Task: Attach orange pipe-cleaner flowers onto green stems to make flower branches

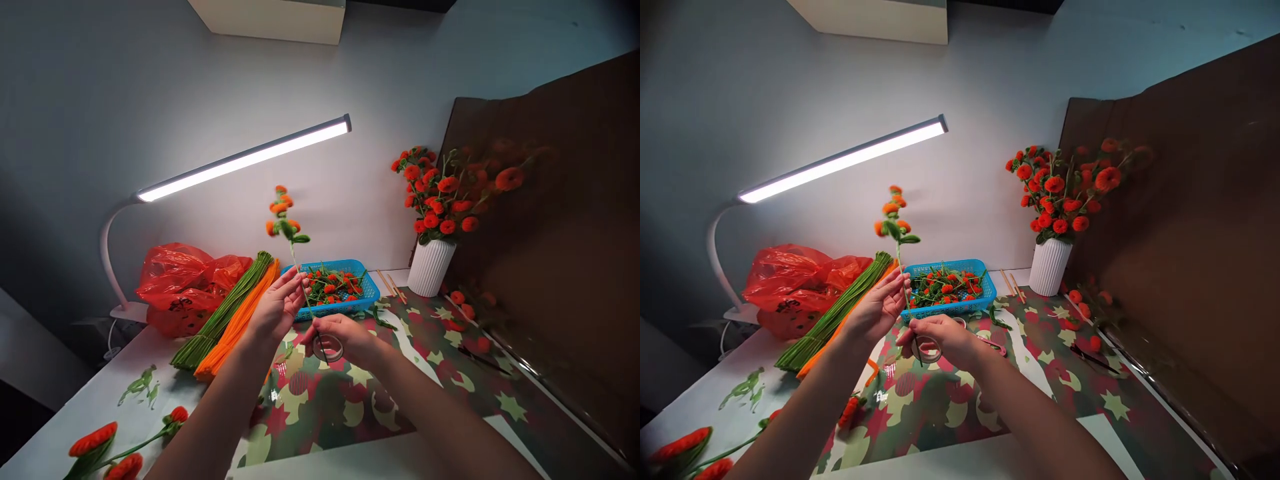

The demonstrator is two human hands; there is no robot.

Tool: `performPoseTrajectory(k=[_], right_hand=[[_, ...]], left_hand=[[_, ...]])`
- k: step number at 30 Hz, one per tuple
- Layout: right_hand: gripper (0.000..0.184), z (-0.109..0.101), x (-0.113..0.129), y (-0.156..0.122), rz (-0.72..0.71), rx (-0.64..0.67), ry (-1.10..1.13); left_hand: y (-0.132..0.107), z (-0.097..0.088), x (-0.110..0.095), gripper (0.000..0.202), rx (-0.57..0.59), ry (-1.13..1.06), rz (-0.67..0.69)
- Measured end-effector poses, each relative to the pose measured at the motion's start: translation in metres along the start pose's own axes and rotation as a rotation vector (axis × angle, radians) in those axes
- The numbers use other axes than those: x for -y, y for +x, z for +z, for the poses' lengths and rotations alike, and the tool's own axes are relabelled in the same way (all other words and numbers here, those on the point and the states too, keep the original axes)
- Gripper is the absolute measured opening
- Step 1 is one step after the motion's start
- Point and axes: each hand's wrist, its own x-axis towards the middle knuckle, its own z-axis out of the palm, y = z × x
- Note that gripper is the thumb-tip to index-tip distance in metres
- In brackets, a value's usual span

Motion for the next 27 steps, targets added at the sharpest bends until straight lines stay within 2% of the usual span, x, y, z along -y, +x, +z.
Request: performPoseTrajectory(k=[3,7,11,16,19,24,27], right_hand=[[0.042,0.001,0.0,0.0,0.073,0.033,0.111],[0.037,0.001,0.0,0.001,0.092,0.044,0.131],[0.033,0.005,0.0,0.003,0.012,0.022,0.118],[0.032,0.004,0.002,0.003,-0.131,-0.092,0.028],[0.032,0.0,0.005,0.001,-0.162,-0.116,-0.065],[0.035,-0.004,0.007,-0.001,-0.148,-0.09,-0.114],[0.033,-0.006,0.005,0.0,-0.139,-0.059,-0.056]], left_hand=[[0.003,-0.003,-0.001,0.02,-0.017,-0.029,-0.019],[0.003,-0.004,-0.004,0.021,0.011,-0.018,-0.051],[0.0,-0.002,-0.003,0.024,0.035,-0.005,-0.104],[-0.002,0.0,0.006,0.031,0.104,0.043,-0.048],[-0.003,0.0,0.009,0.039,0.151,0.116,-0.018],[-0.004,0.003,0.006,0.026,0.038,0.108,0.013],[-0.005,0.004,0.003,0.023,0.031,0.057,0.008]])
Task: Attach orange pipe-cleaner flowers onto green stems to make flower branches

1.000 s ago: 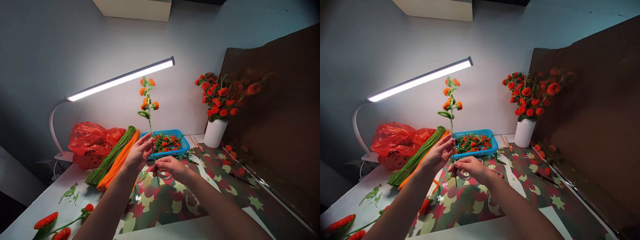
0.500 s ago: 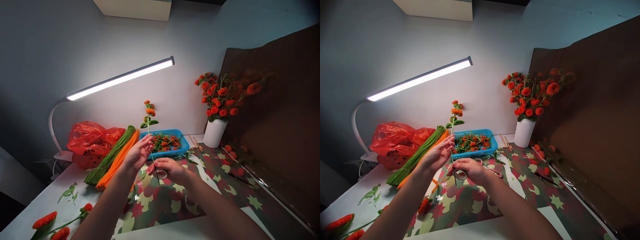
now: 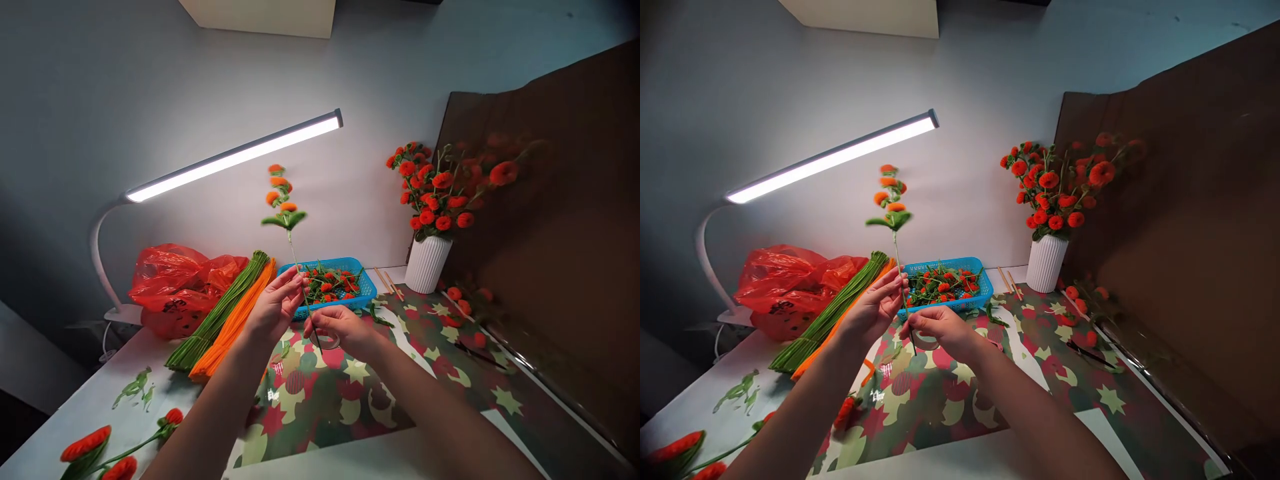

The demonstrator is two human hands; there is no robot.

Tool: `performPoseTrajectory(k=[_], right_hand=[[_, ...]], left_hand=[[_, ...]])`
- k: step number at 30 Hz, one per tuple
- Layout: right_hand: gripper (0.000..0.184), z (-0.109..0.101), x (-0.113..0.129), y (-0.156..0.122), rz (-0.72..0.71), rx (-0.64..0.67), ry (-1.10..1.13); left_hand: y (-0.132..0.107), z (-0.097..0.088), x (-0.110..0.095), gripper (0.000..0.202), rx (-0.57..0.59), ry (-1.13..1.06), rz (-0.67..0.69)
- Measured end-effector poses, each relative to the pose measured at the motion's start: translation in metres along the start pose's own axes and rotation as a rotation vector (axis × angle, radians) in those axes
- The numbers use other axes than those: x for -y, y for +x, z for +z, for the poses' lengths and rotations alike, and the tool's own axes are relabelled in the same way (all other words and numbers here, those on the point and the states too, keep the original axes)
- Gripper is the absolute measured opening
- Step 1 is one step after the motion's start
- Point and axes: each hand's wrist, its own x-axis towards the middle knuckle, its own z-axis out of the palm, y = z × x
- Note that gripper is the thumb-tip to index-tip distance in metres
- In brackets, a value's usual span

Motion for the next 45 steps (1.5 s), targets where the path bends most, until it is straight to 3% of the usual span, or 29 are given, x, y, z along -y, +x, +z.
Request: performPoseTrajectory(k=[5,10,14,18,25,32,42,45], right_hand=[[0.033,-0.002,-0.003,0.002,0.013,0.006,0.105],[0.035,0.0,0.001,0.001,-0.003,-0.021,0.029],[0.035,0.004,0.003,0.0,-0.024,-0.02,-0.018],[0.037,0.005,-0.002,0.0,0.035,-0.008,0.087],[0.032,0.003,-0.006,0.002,0.057,-0.023,0.267],[0.035,0.008,-0.003,0.002,0.014,0.018,0.191],[0.03,0.003,-0.006,0.003,0.001,0.03,0.177],[0.033,0.001,-0.006,0.004,-0.014,-0.016,0.159]], left_hand=[[0.001,-0.003,-0.001,0.024,0.074,-0.014,-0.012],[-0.001,-0.005,0.008,0.039,0.213,0.116,-0.006],[-0.002,-0.002,0.012,0.032,0.112,0.113,0.002],[0.0,0.0,0.012,0.028,0.03,0.025,-0.007],[0.002,-0.001,0.007,0.022,0.045,-0.085,-0.023],[-0.003,-0.001,0.012,0.029,0.068,0.072,-0.034],[-0.002,0.0,0.012,0.024,0.065,0.036,-0.027],[-0.003,0.0,0.014,0.027,0.116,0.078,-0.006]])
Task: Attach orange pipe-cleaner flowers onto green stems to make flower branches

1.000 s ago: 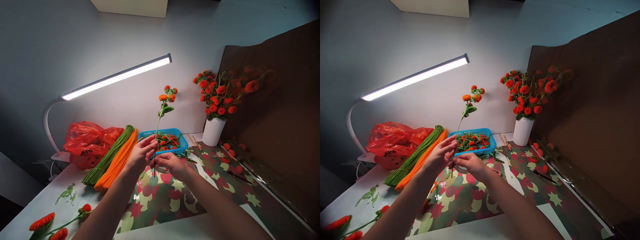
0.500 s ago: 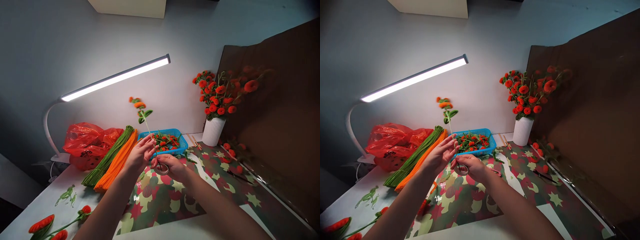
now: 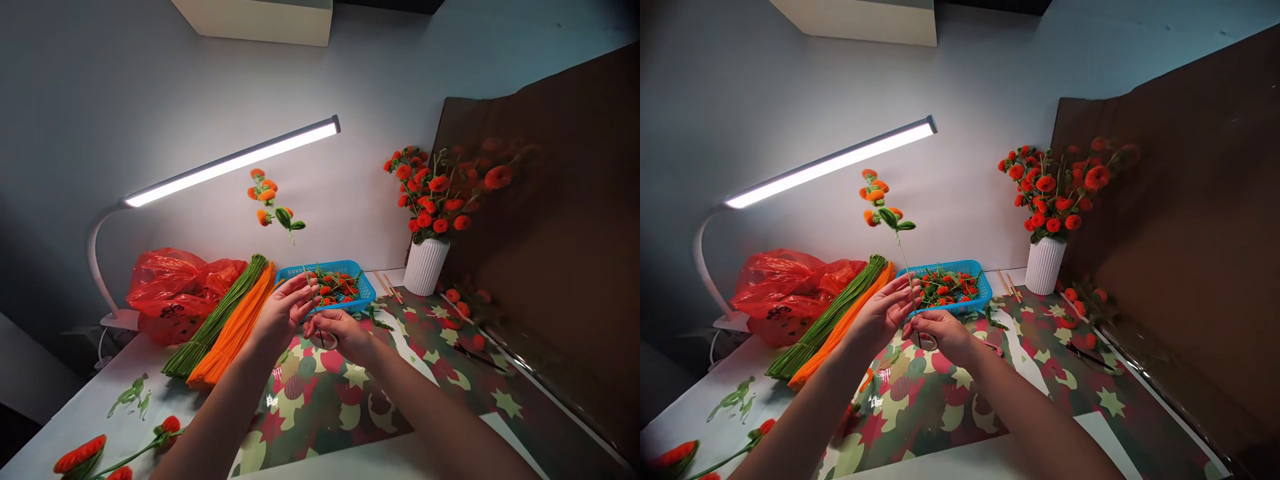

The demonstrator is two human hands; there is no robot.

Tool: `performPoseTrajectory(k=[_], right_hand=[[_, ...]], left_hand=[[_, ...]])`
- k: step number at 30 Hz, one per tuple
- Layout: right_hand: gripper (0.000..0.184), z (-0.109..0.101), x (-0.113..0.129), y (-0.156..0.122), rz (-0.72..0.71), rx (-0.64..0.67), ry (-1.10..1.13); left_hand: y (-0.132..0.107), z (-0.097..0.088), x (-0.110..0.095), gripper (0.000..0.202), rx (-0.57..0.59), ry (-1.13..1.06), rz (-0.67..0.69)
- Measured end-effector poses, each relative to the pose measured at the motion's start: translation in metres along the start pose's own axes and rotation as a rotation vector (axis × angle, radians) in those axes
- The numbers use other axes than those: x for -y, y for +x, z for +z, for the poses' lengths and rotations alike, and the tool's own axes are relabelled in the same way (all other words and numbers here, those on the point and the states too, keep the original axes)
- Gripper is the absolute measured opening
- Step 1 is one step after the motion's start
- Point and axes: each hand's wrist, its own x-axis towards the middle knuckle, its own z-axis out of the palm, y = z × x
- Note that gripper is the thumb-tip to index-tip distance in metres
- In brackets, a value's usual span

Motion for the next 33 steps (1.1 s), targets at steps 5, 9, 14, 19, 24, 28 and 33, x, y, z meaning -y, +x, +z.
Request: performPoseTrajectory(k=[5,9,14,19,24,28,33], right_hand=[[0.038,0.002,0.006,-0.001,-0.044,-0.053,-0.157],[0.039,-0.001,0.01,-0.001,-0.026,-0.017,-0.26],[0.037,-0.013,0.009,0.002,-0.063,0.019,-0.362],[0.037,-0.022,0.009,0.001,-0.048,0.042,-0.487],[0.036,-0.021,0.017,-0.001,-0.094,0.101,-0.513],[0.033,-0.018,0.019,-0.002,-0.132,0.142,-0.505],[0.032,-0.016,0.019,-0.002,-0.094,0.118,-0.389]], left_hand=[[0.001,-0.005,0.006,0.045,0.063,0.103,0.025],[0.005,-0.01,0.006,0.047,-0.005,0.141,0.075],[0.011,-0.012,0.009,0.033,-0.105,0.027,0.058],[0.012,-0.009,0.012,0.02,-0.144,-0.045,0.021],[0.009,-0.004,0.008,0.012,-0.125,-0.068,-0.041],[0.007,-0.003,0.005,0.013,-0.092,-0.078,-0.09],[0.004,-0.003,0.002,0.011,-0.055,-0.026,-0.07]])
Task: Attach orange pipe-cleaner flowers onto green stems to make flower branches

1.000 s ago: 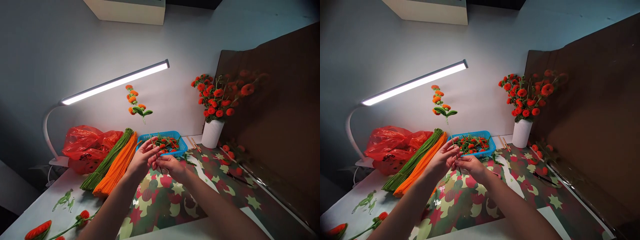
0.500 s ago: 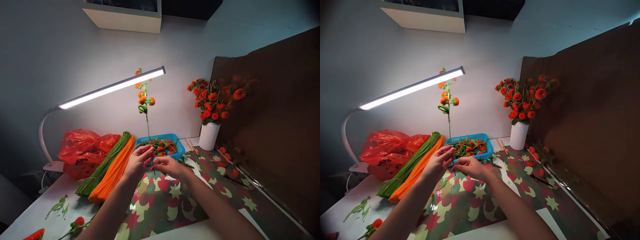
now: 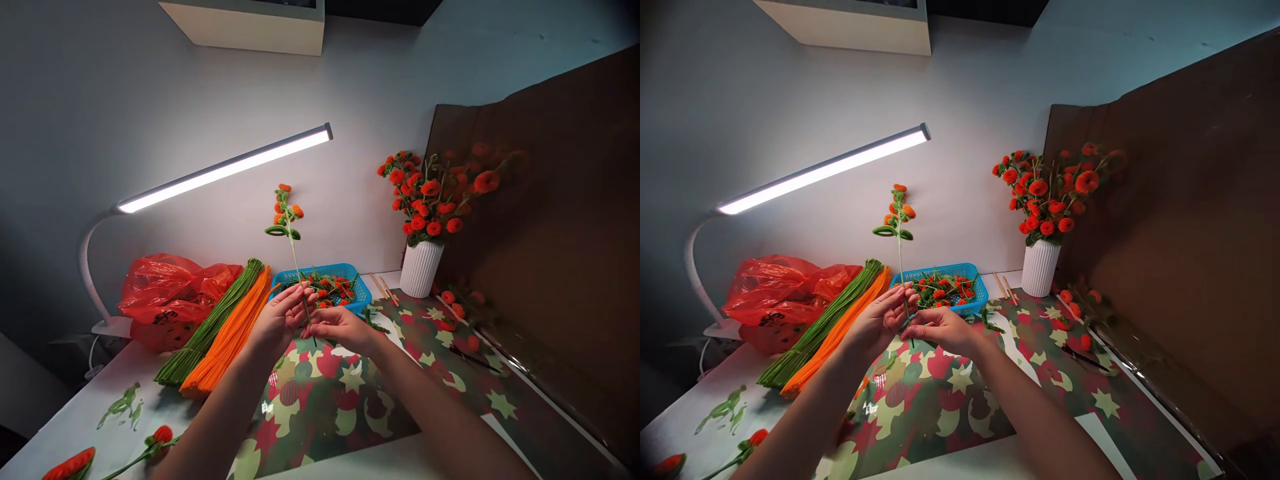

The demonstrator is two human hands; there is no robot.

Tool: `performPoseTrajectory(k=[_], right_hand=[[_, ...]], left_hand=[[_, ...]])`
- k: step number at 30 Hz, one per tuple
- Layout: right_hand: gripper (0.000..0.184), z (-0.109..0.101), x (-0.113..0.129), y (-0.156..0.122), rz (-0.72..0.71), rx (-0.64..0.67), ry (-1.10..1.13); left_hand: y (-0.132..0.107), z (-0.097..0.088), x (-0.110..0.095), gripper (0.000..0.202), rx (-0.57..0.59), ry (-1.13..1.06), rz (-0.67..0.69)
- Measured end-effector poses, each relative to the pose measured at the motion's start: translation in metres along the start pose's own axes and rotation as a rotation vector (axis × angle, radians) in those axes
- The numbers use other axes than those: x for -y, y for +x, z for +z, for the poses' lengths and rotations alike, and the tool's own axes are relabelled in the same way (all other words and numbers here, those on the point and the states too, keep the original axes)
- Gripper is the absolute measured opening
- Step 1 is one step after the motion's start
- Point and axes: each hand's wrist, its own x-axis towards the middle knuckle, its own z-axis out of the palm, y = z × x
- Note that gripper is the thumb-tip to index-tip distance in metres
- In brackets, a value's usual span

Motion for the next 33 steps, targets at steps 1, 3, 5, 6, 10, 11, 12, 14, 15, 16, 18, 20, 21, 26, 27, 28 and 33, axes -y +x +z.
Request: performPoseTrajectory(k=[1,3,5,6,10,11,12,14,15,16,18,20,21,26,27,28,33], right_hand=[[0.031,0.001,0.002,0.0,-0.009,-0.016,0.01],[0.031,0.001,0.007,-0.001,-0.015,-0.042,0.016],[0.032,0.002,0.012,-0.002,-0.005,-0.056,0.001],[0.032,0.002,0.014,-0.002,-0.005,-0.062,-0.013],[0.033,0.001,0.011,-0.003,0.003,-0.063,-0.046],[0.034,0.001,0.01,-0.003,0.02,-0.055,-0.033],[0.035,0.001,0.008,-0.002,0.038,-0.048,-0.013],[0.035,0.002,0.007,-0.002,0.076,-0.042,0.035],[0.035,0.003,0.006,-0.002,0.091,-0.044,0.053],[0.035,0.004,0.007,-0.002,0.103,-0.046,0.061],[0.036,0.005,0.007,-0.001,0.108,-0.044,0.056],[0.036,0.005,0.007,-0.001,0.096,-0.038,0.04],[0.036,0.005,0.006,-0.001,0.094,-0.031,0.036],[0.029,0.003,0.005,0.0,0.019,0.011,0.054],[0.027,0.003,0.006,0.0,-0.014,0.012,0.052],[0.026,0.004,0.007,0.0,-0.039,0.007,0.046],[0.026,0.008,0.015,-0.003,-0.079,-0.047,0.048]], left_hand=[[-0.001,-0.001,-0.001,0.015,0.036,0.018,0.011],[-0.003,-0.002,-0.002,0.03,0.122,0.069,0.027],[-0.004,-0.003,-0.002,0.043,0.173,0.125,0.048],[-0.004,-0.003,-0.002,0.046,0.166,0.142,0.065],[-0.003,-0.002,-0.001,0.042,0.023,0.119,0.14],[-0.002,-0.002,0.0,0.04,-0.005,0.104,0.153],[-0.002,-0.001,0.0,0.038,-0.024,0.089,0.16],[-0.001,-0.001,0.0,0.035,-0.045,0.06,0.166],[-0.001,0.0,-0.001,0.034,-0.05,0.048,0.164],[-0.001,0.0,-0.001,0.033,-0.052,0.039,0.161],[-0.002,0.001,-0.004,0.032,-0.052,0.029,0.147],[-0.004,0.002,-0.006,0.032,-0.05,0.027,0.124],[-0.005,0.002,-0.007,0.032,-0.049,0.028,0.112],[-0.01,0.007,-0.01,0.03,-0.003,0.026,0.025],[-0.011,0.008,-0.01,0.03,0.016,0.021,0.014],[-0.011,0.009,-0.009,0.031,0.036,0.017,0.01],[-0.01,0.008,-0.008,0.031,0.13,0.023,0.102]])
